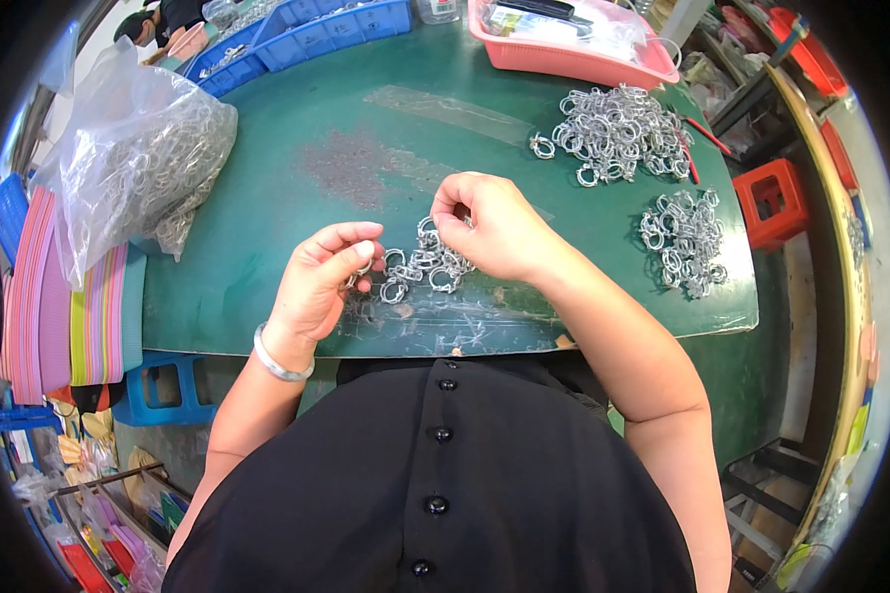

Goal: The person picks up metal rings and attaches them to existing chain segments by hand, repeating this process to build longer chains and placing finished segments into a pile.

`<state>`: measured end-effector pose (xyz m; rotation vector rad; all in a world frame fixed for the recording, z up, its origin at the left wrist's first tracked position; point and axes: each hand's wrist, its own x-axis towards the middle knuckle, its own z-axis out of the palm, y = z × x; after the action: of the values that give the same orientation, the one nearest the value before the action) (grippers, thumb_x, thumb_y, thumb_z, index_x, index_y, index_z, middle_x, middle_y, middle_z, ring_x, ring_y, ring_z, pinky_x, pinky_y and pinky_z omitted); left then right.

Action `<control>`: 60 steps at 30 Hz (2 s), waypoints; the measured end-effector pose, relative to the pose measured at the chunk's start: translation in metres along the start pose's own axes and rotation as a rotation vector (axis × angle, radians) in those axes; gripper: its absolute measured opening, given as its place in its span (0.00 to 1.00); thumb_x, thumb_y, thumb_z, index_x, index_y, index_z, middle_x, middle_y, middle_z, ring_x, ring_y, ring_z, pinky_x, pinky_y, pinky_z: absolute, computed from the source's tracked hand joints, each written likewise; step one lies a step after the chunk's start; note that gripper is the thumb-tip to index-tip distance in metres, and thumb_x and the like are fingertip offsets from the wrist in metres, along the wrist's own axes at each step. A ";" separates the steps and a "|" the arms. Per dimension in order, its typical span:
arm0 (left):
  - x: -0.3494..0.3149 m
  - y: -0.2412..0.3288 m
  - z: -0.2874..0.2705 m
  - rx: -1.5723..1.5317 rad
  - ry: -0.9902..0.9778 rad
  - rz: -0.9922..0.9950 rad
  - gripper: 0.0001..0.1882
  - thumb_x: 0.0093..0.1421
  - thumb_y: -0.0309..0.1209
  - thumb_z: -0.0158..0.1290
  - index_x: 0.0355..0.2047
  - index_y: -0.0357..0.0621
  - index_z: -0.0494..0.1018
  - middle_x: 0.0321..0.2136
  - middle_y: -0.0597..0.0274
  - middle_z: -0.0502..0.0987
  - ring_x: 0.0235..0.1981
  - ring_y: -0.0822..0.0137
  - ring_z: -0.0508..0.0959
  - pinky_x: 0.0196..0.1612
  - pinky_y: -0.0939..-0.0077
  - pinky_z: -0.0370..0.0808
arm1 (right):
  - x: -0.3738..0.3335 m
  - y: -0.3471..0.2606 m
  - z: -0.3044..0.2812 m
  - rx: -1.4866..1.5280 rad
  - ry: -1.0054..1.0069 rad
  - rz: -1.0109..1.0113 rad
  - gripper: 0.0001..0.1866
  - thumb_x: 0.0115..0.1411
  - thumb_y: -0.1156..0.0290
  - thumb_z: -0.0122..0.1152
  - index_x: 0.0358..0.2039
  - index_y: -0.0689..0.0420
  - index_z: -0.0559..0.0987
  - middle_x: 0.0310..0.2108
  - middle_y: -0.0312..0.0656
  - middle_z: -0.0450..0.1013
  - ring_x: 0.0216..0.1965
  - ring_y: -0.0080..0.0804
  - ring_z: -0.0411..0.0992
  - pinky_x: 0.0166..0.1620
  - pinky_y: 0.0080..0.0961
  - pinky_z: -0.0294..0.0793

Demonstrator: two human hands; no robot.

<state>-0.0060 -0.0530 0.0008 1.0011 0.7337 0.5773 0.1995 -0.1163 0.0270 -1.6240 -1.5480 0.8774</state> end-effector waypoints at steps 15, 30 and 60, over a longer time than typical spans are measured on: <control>0.001 0.011 0.028 1.388 -0.096 0.594 0.12 0.43 0.32 0.59 0.28 0.41 0.75 0.28 0.60 0.71 0.32 0.61 0.71 0.34 0.72 0.69 | -0.001 0.001 0.003 0.004 0.084 -0.043 0.05 0.46 0.77 0.52 0.27 0.61 0.73 0.22 0.40 0.69 0.22 0.26 0.69 0.28 0.23 0.69; 0.006 0.012 0.021 0.672 -0.076 0.499 0.07 0.53 0.26 0.52 0.33 0.36 0.72 0.28 0.66 0.70 0.30 0.78 0.69 0.32 0.84 0.67 | -0.010 -0.011 0.007 0.820 -0.028 0.082 0.09 0.53 0.77 0.53 0.36 0.66 0.70 0.27 0.38 0.70 0.25 0.21 0.70 0.30 0.16 0.71; 0.003 0.006 0.015 0.365 -0.174 0.331 0.13 0.56 0.26 0.50 0.42 0.37 0.70 0.33 0.67 0.72 0.34 0.78 0.69 0.38 0.84 0.67 | -0.013 -0.009 0.009 0.946 -0.062 0.084 0.09 0.55 0.75 0.55 0.35 0.66 0.71 0.26 0.41 0.71 0.26 0.24 0.72 0.30 0.18 0.73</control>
<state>0.0067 -0.0561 0.0100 1.5098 0.5296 0.6433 0.1867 -0.1288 0.0306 -0.9626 -0.8524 1.4270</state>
